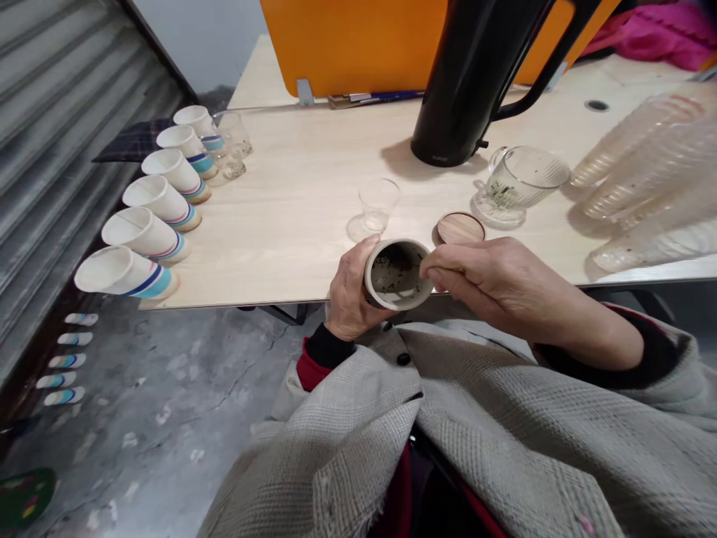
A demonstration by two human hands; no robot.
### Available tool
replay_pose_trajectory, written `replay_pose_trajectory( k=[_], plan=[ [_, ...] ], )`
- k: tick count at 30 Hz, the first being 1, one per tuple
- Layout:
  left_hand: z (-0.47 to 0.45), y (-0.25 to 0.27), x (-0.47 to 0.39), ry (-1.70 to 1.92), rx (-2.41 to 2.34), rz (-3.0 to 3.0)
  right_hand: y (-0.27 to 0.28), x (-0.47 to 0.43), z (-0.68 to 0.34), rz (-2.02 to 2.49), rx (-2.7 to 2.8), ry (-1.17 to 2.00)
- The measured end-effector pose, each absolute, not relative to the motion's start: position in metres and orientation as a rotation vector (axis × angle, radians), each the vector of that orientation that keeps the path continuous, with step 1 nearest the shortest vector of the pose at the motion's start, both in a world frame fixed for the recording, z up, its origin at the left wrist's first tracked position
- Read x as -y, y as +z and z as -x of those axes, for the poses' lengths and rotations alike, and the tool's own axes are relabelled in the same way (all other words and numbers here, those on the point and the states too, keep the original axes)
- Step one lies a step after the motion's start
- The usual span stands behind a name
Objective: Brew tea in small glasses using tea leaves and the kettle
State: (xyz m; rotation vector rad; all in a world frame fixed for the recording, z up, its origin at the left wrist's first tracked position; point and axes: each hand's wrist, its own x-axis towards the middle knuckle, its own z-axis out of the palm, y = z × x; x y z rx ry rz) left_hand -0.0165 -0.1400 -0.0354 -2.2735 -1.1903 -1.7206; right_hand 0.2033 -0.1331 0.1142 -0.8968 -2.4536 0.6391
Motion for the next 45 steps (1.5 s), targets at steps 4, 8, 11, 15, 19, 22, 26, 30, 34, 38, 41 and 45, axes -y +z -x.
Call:
replay_pose_trajectory(
  k=[4,8,11,15,19,22,26,30,34,38,41,45],
  plan=[
    [0.016,-0.035,0.142,-1.681,1.231,2.270,0.115,0.136,-0.201,0.893,2.483,0.697],
    [0.017,-0.039,0.141,-1.681,1.228,2.259,0.114,0.140,-0.196,0.904,2.529,0.685],
    [0.017,-0.040,0.139,-1.710,1.184,2.262,0.113,0.142,-0.187,0.907,2.468,0.724],
    [0.016,-0.041,0.139,-1.744,1.174,2.273,0.106,0.142,-0.170,0.942,2.331,0.818],
    [0.015,-0.042,0.139,-1.724,1.218,2.242,0.101,0.139,-0.158,1.015,2.006,1.016],
    [0.015,-0.040,0.140,-1.700,1.209,2.247,0.103,0.136,-0.159,1.057,1.717,1.268],
    [0.015,-0.036,0.142,-1.694,1.281,2.263,0.106,0.131,-0.173,1.037,1.394,1.462],
    [0.015,-0.034,0.144,-1.701,1.386,2.277,0.099,0.122,-0.186,0.981,1.215,1.504],
    [0.015,-0.033,0.146,-1.753,1.492,2.259,0.092,0.113,-0.195,0.944,1.134,1.530],
    [0.016,-0.034,0.146,-1.802,1.597,2.259,0.092,0.107,-0.201,0.908,1.089,1.510],
    [0.015,-0.034,0.146,-1.830,1.639,2.264,0.096,0.100,-0.205,0.865,1.082,1.419],
    [0.015,-0.033,0.147,-1.823,1.673,2.260,0.105,0.089,-0.206,0.788,1.151,1.205]
  ],
)
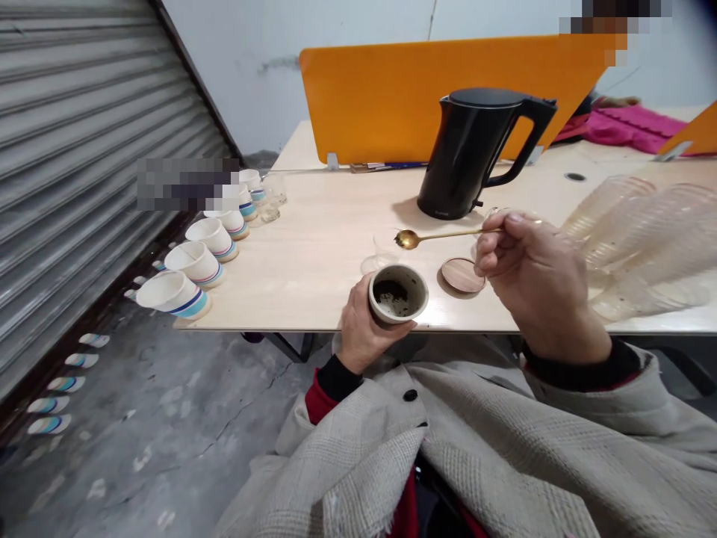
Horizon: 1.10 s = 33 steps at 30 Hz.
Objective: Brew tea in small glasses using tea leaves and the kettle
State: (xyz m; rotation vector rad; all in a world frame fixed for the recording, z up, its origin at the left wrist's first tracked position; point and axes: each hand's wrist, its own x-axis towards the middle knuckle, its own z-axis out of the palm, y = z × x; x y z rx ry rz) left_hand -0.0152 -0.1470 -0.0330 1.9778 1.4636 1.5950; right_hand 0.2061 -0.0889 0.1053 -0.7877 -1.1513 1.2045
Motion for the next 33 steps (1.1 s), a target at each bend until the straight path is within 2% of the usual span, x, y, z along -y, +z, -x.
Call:
replay_pose_trajectory(
  k=[5,9,13,24,27,33],
  plan=[
    [0.015,-0.031,0.148,1.593,-1.481,-1.986,0.108,0.078,-0.192,0.735,1.210,0.933],
    [0.015,-0.031,0.148,1.572,-1.481,-1.972,0.084,0.065,-0.175,0.783,1.382,0.784],
    [0.015,-0.032,0.148,1.575,-1.482,-1.969,0.059,0.052,-0.166,0.899,1.563,0.833],
    [0.015,-0.037,0.146,1.587,-1.491,-1.970,0.061,0.045,-0.175,0.876,1.149,1.105],
    [0.016,-0.036,0.146,1.581,-1.483,-1.967,0.060,0.045,-0.176,0.841,1.148,1.066],
    [0.015,-0.031,0.148,1.580,-1.482,-1.981,0.054,0.048,-0.172,0.878,1.512,0.948]
  ],
)
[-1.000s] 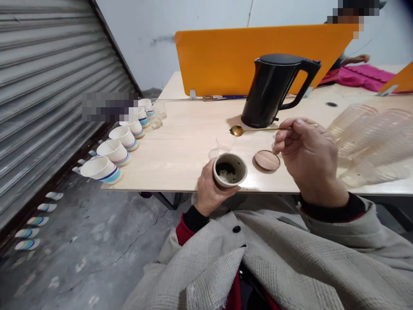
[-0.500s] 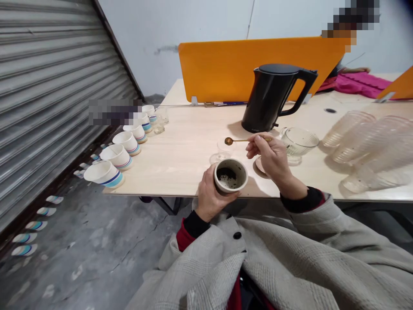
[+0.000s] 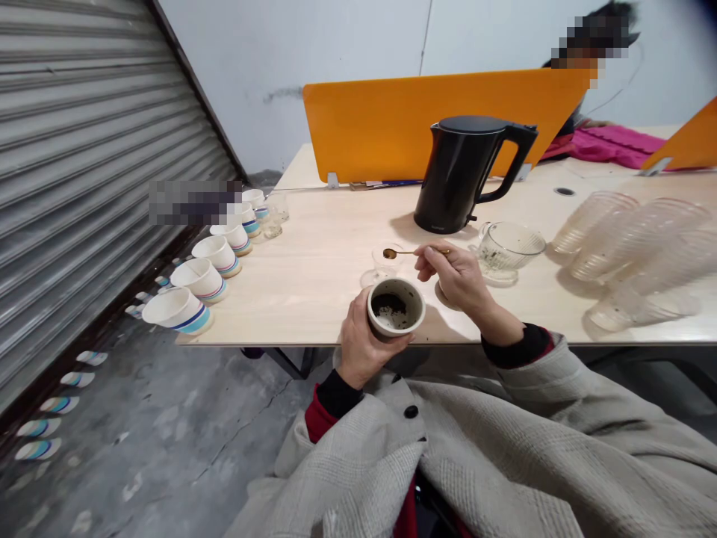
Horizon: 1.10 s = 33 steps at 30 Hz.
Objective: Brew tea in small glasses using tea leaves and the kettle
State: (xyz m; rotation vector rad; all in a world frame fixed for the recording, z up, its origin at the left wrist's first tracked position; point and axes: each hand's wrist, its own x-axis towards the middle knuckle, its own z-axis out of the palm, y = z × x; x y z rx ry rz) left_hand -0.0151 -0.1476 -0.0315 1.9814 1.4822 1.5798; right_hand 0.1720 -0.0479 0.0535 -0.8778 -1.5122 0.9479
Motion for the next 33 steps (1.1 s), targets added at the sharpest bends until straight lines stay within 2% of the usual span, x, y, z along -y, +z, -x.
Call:
replay_pose_trajectory(
  k=[11,22,28,33],
  plan=[
    [0.016,-0.038,0.146,1.587,-1.474,-1.928,0.059,0.040,-0.196,0.827,1.030,1.182],
    [0.017,-0.036,0.145,1.594,-1.517,-1.931,0.062,0.027,-0.319,0.964,0.715,0.712],
    [0.017,-0.035,0.145,1.571,-1.540,-1.932,0.037,0.010,-0.334,1.142,0.816,0.717],
    [0.017,-0.033,0.146,1.578,-1.538,-1.955,0.038,0.010,-0.332,1.210,0.817,0.709]
  ],
)
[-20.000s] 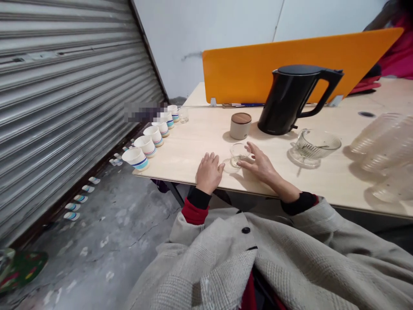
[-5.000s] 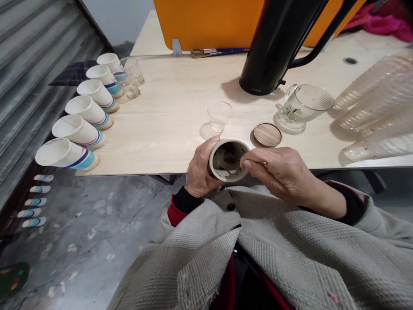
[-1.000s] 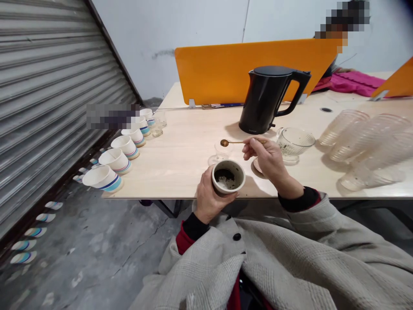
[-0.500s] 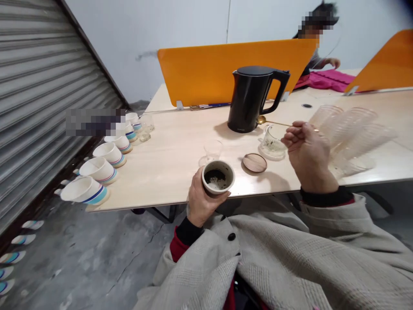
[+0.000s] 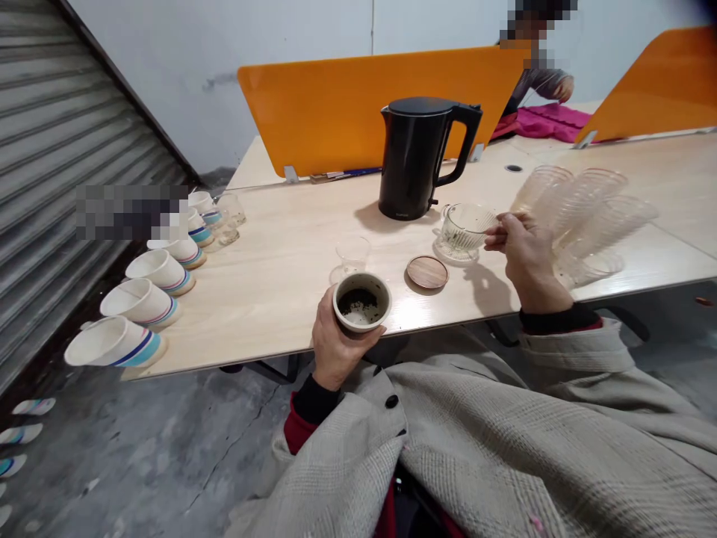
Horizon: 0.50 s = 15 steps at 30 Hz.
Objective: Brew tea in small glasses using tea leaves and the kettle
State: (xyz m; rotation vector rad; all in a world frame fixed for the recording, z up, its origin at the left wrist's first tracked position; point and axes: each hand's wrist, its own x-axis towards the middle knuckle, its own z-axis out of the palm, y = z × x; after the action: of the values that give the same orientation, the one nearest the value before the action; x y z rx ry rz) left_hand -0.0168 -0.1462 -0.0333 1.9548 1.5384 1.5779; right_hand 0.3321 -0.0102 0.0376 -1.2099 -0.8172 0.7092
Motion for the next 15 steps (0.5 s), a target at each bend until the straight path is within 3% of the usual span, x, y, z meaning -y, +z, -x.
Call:
replay_pose_trajectory(
  k=[6,15],
  plan=[
    [0.018,-0.031,0.148,1.629,-1.422,-2.091,0.041,0.066,-0.319,1.179,0.916,0.376],
    [0.019,-0.034,0.146,1.551,-1.468,-1.942,-0.001,0.078,-0.271,1.391,1.855,0.204]
  ],
)
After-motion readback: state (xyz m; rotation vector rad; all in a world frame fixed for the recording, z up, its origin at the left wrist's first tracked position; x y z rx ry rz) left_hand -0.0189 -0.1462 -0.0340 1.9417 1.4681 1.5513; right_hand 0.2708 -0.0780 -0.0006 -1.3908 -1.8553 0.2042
